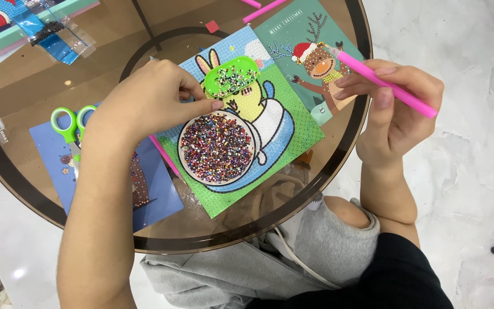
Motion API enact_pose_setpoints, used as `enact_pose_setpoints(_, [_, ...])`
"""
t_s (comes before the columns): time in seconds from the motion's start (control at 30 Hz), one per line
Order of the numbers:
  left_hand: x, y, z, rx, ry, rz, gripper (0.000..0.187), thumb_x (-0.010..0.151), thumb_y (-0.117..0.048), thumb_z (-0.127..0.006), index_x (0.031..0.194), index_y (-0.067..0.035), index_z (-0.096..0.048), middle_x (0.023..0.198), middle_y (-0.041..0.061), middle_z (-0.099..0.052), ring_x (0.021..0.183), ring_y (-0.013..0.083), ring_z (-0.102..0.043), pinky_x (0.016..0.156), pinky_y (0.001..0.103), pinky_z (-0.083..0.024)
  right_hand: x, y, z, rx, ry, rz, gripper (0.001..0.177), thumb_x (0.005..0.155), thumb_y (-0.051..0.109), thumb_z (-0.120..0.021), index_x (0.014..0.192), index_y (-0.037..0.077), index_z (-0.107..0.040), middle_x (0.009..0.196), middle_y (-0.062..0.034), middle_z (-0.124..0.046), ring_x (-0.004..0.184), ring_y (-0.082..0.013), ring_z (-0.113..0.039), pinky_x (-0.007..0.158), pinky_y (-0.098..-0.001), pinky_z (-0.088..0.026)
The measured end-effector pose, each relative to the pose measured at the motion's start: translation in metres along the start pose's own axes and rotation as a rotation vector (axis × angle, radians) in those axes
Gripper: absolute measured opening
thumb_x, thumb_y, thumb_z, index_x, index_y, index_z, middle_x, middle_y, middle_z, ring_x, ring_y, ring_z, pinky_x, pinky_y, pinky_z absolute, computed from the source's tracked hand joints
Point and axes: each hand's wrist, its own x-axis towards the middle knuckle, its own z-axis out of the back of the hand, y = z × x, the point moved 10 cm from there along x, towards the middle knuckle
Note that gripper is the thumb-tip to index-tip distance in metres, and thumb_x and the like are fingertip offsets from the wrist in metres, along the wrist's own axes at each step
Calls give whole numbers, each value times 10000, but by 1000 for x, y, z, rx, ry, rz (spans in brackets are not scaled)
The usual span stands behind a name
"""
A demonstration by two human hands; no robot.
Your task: Using a specialized pen tool to pick up small resin diamonds and place them onto a pre-printed adhesive canvas.
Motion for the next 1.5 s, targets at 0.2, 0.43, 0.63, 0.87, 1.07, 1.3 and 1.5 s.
enact_pose_setpoints(0.2, [-1,-1,1,0,-1,3,339,860,-464,-689,834,-137,-772,601,47,-637,534,206,-481,507,375,-320,-2,1,-5,18,42,19,116,1064,39,-352,1134,-54,-357,974,-359,-524,754,-440,-646,607,-422,-594])
enact_pose_setpoints(0.43, [0,-1,0,12,-3,-11,379,854,-509,-686,803,-142,-768,569,42,-571,541,208,-454,507,374,-309,-3,6,-7,-6,68,39,133,1071,47,-351,1141,-64,-371,968,-356,-533,781,-447,-658,620,-426,-605])
enact_pose_setpoints(0.63, [0,-1,0,7,-1,-1,342,861,-475,-687,827,-146,-773,656,30,-658,580,205,-535,515,381,-348,-4,8,-6,3,75,77,162,1073,52,-355,1164,-74,-401,985,-349,-543,785,-444,-670,612,-437,-615])
enact_pose_setpoints(0.87, [1,0,-1,6,2,-6,340,859,-477,-685,829,-150,-773,662,30,-658,585,202,-535,518,381,-346,-5,7,-1,-28,38,46,168,1080,73,-360,1165,-69,-386,1019,-358,-537,781,-454,-661,634,-446,-612])
enact_pose_setpoints(1.07, [0,0,0,9,3,5,350,860,-486,-683,817,-150,-771,647,30,-637,586,202,-525,520,383,-340,-3,8,0,-48,36,33,147,1084,53,-349,1161,-69,-378,995,-373,-538,778,-449,-659,630,-439,-606])
enact_pose_setpoints(1.3, [0,0,-1,0,11,16,350,855,-482,-688,825,-143,-773,600,41,-627,544,202,-474,510,375,-318,-3,2,5,-68,8,-3,147,1091,60,-358,1155,-72,-374,1040,-358,-517,797,-455,-649,615,-442,-600])
enact_pose_setpoints(1.5, [-1,0,0,13,9,19,348,864,-478,-681,813,-148,-778,618,43,-591,599,202,-488,526,383,-316,-3,-2,8,-95,6,-10,161,1099,67,-356,1180,-69,-384,1062,-343,-511,807,-453,-657,624,-440,-605])
